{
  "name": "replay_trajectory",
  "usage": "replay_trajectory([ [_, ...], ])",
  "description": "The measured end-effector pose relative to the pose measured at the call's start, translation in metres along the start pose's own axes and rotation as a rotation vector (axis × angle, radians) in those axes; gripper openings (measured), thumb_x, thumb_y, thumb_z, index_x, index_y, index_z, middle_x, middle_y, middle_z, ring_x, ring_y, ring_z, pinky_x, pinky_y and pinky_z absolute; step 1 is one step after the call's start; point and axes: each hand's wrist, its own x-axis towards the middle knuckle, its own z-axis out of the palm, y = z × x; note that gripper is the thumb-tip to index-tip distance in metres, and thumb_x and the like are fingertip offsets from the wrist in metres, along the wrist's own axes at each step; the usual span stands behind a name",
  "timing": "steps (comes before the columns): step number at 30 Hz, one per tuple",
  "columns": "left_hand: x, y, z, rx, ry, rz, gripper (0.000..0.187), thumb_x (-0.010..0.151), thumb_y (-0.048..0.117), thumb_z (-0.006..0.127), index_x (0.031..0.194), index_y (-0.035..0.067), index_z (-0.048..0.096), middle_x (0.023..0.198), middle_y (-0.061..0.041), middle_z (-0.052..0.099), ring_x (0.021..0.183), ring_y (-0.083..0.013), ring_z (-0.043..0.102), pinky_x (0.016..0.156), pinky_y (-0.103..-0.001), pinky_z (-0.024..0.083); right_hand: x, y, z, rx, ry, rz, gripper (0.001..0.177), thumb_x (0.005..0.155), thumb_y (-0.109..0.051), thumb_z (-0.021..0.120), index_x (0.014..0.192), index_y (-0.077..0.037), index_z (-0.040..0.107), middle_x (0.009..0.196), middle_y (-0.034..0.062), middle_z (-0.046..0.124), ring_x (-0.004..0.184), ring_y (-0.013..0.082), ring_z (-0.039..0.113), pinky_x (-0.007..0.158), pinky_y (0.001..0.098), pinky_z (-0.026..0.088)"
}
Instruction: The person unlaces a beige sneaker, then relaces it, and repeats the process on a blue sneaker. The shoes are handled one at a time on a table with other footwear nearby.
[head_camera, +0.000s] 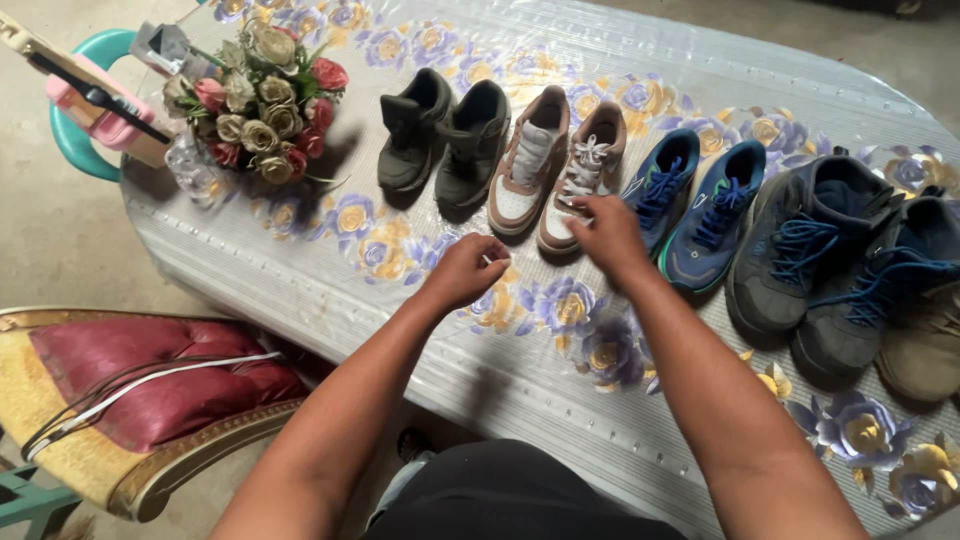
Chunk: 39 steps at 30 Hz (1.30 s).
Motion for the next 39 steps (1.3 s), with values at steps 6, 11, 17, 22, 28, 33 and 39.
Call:
replay_trajectory([
  [6,0.045,0.003,0.035,-0.025,-0.050,0.022,0.023,0.088,0.023,0.072,0.103,0.005,0.071,0.100,-0.011,0.071,0.087,-0.0232,0.072,0.079,-0.035,0.059,0.032,0.050,-0.035,-0.181,0.160,0.022,0.031,0.087,-0.027,0.084,0.114,-0.012,0.077,0.097,0.0148,0.065,0.086,0.0296,0.066,0.079,0.0421,0.054],
  [11,0.065,-0.003,0.054,-0.031,-0.045,0.011,0.024,0.088,0.024,0.072,0.104,0.006,0.071,0.101,-0.013,0.070,0.092,-0.0253,0.072,0.084,-0.037,0.057,0.057,0.057,-0.030,-0.058,0.097,0.040,0.033,0.087,-0.027,0.082,0.116,-0.012,0.075,0.099,0.0149,0.065,0.082,0.0279,0.067,0.078,0.0397,0.055],
  [17,0.074,-0.016,0.063,-0.042,0.026,0.088,0.022,0.086,0.021,0.074,0.100,0.004,0.073,0.095,-0.016,0.070,0.090,-0.0276,0.072,0.082,-0.038,0.057,0.100,0.078,0.009,-0.173,0.120,-0.213,0.036,0.082,-0.021,0.086,0.115,-0.011,0.076,0.111,0.0173,0.068,0.112,0.0378,0.061,0.097,0.0454,0.050],
  [22,0.060,-0.012,0.053,-0.066,0.057,0.116,0.023,0.088,0.021,0.073,0.102,0.003,0.072,0.097,-0.016,0.074,0.093,-0.0282,0.073,0.083,-0.039,0.058,0.124,0.103,0.021,-0.242,-0.012,-0.107,0.056,0.077,-0.030,0.087,0.127,-0.009,0.071,0.129,0.0231,0.065,0.122,0.0413,0.058,0.101,0.0473,0.048],
  [28,0.045,0.003,0.045,-0.118,0.019,0.023,0.023,0.089,0.020,0.069,0.106,0.004,0.073,0.102,-0.014,0.076,0.096,-0.0272,0.075,0.086,-0.038,0.059,0.137,0.113,0.023,-0.323,-0.234,0.038,0.074,0.077,-0.039,0.086,0.139,-0.007,0.061,0.129,0.0250,0.067,0.119,0.0415,0.063,0.098,0.0485,0.050],
  [33,0.031,0.007,0.045,-0.118,0.053,0.016,0.025,0.089,0.022,0.070,0.106,0.004,0.073,0.105,-0.015,0.075,0.098,-0.0284,0.073,0.088,-0.039,0.058,0.130,0.103,0.016,-0.325,-0.264,0.093,0.057,0.086,-0.032,0.077,0.139,-0.015,0.065,0.120,0.0224,0.072,0.113,0.0413,0.067,0.096,0.0483,0.052],
  [39,0.015,0.000,0.043,-0.166,0.039,-0.049,0.026,0.089,0.024,0.069,0.108,0.006,0.073,0.107,-0.013,0.075,0.100,-0.0267,0.073,0.089,-0.038,0.058,0.110,0.078,-0.003,-0.338,-0.225,0.125,0.046,0.094,-0.033,0.072,0.135,-0.014,0.068,0.113,0.0235,0.074,0.108,0.0413,0.069,0.094,0.0477,0.053],
])
